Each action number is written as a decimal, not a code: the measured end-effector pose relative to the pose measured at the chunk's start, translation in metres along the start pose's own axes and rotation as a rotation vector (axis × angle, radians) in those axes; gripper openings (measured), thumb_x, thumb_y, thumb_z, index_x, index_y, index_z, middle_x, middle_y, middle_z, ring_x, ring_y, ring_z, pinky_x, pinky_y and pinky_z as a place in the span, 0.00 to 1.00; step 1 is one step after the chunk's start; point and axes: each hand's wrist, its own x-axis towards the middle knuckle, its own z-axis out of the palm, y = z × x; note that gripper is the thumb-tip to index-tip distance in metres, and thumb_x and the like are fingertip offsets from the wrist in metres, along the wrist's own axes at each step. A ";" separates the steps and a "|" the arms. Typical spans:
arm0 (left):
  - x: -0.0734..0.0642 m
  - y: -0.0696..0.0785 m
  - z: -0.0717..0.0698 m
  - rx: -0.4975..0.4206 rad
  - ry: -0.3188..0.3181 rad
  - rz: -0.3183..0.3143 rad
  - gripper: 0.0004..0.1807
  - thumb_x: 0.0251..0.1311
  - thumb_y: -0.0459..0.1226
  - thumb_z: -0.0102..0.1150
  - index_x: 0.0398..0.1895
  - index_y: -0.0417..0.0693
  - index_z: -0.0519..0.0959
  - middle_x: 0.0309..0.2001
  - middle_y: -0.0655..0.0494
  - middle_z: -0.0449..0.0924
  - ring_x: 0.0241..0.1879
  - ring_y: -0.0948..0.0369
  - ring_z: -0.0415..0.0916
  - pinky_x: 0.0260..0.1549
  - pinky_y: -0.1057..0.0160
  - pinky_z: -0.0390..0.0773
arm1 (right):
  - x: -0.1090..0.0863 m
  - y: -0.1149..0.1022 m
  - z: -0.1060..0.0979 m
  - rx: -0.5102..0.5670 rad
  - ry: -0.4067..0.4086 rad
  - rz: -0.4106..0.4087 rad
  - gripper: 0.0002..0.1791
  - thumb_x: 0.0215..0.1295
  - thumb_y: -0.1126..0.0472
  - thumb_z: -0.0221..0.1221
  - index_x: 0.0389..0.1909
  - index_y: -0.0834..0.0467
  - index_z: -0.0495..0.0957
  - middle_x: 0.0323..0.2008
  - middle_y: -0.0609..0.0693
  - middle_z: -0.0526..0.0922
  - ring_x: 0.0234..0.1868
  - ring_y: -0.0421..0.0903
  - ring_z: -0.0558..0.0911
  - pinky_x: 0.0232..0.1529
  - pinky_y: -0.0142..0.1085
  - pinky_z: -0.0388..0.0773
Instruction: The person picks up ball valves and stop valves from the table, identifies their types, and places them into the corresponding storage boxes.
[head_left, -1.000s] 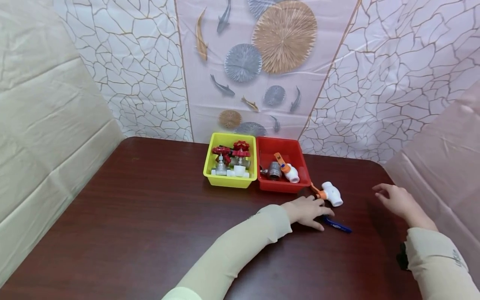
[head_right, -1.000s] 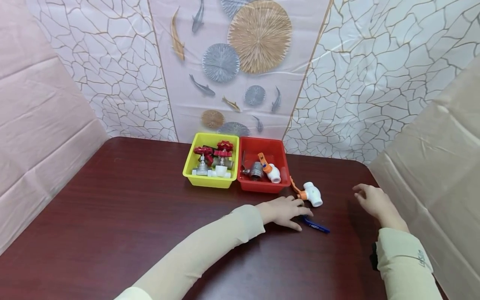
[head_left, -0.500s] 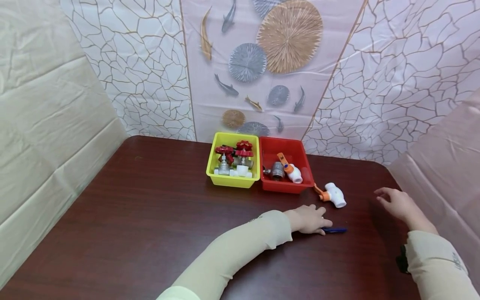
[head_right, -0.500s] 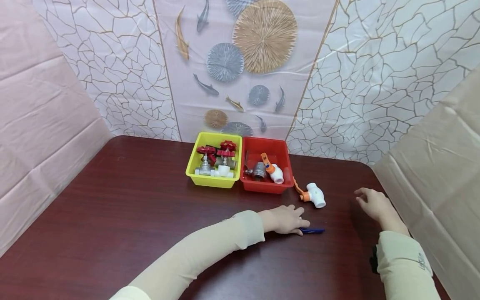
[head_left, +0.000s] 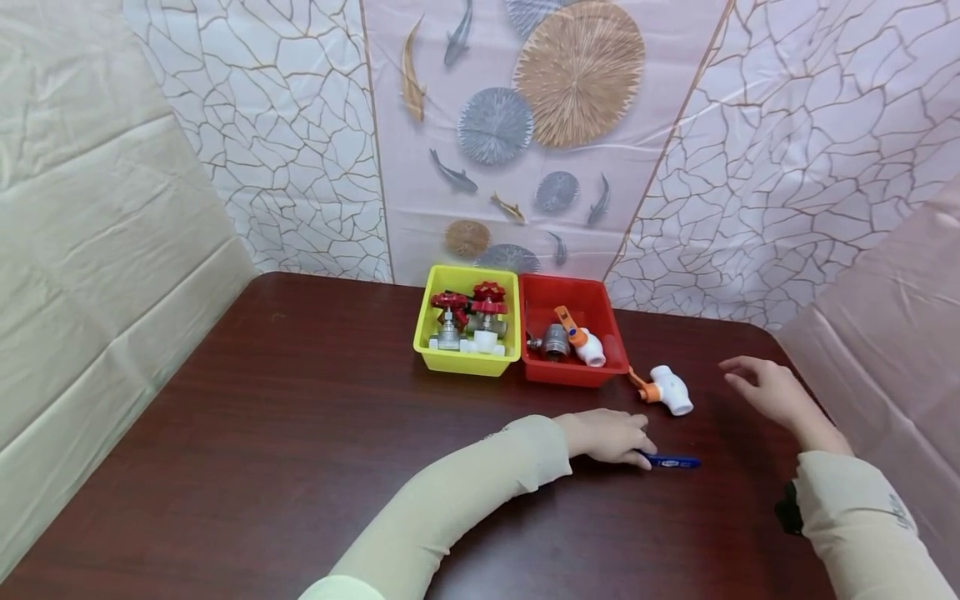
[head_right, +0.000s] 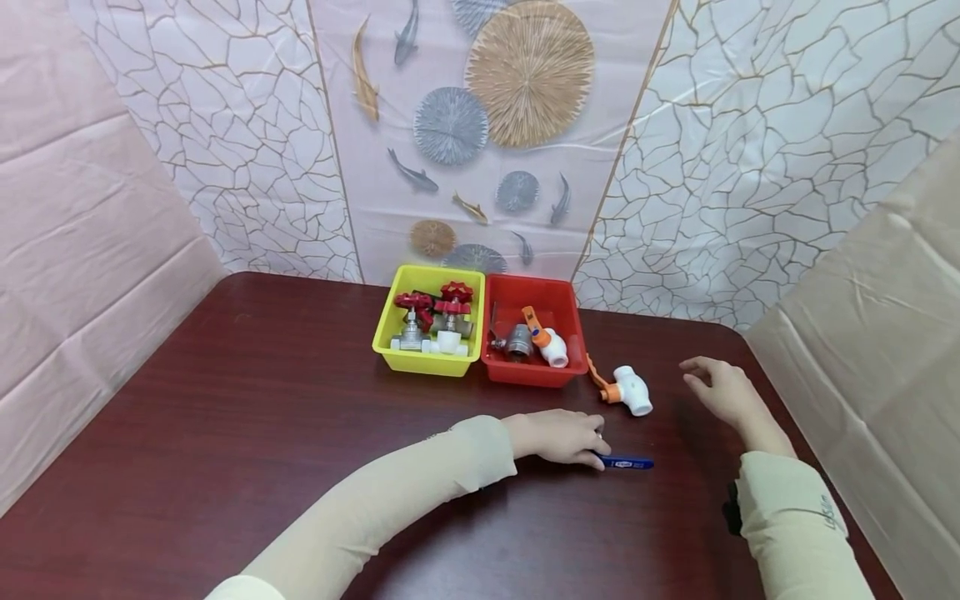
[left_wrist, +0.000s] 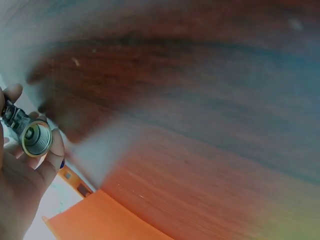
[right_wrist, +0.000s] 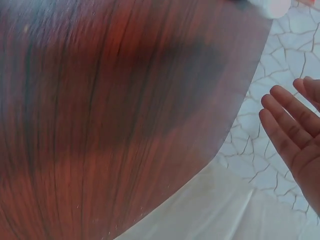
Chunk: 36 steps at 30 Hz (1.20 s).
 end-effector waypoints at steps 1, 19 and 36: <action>-0.001 0.000 -0.001 -0.009 0.002 0.012 0.20 0.66 0.54 0.45 0.58 0.66 0.75 0.50 0.63 0.71 0.48 0.69 0.70 0.48 0.73 0.70 | 0.000 -0.002 0.001 0.005 0.000 0.003 0.11 0.64 0.68 0.55 0.44 0.71 0.77 0.38 0.72 0.80 0.37 0.66 0.79 0.37 0.58 0.73; -0.026 -0.016 -0.007 -0.114 -0.002 0.093 0.12 0.66 0.48 0.50 0.41 0.57 0.82 0.39 0.64 0.77 0.43 0.70 0.70 0.44 0.77 0.69 | 0.018 -0.043 0.012 0.043 0.007 -0.013 0.11 0.65 0.67 0.54 0.44 0.69 0.78 0.41 0.69 0.81 0.39 0.63 0.80 0.39 0.57 0.74; -0.045 -0.028 -0.007 -0.102 -0.027 0.125 0.11 0.67 0.46 0.50 0.37 0.54 0.81 0.35 0.62 0.74 0.39 0.68 0.68 0.36 0.76 0.65 | 0.032 -0.062 0.028 0.131 0.064 -0.018 0.12 0.66 0.68 0.54 0.46 0.70 0.77 0.43 0.69 0.81 0.45 0.65 0.78 0.44 0.59 0.72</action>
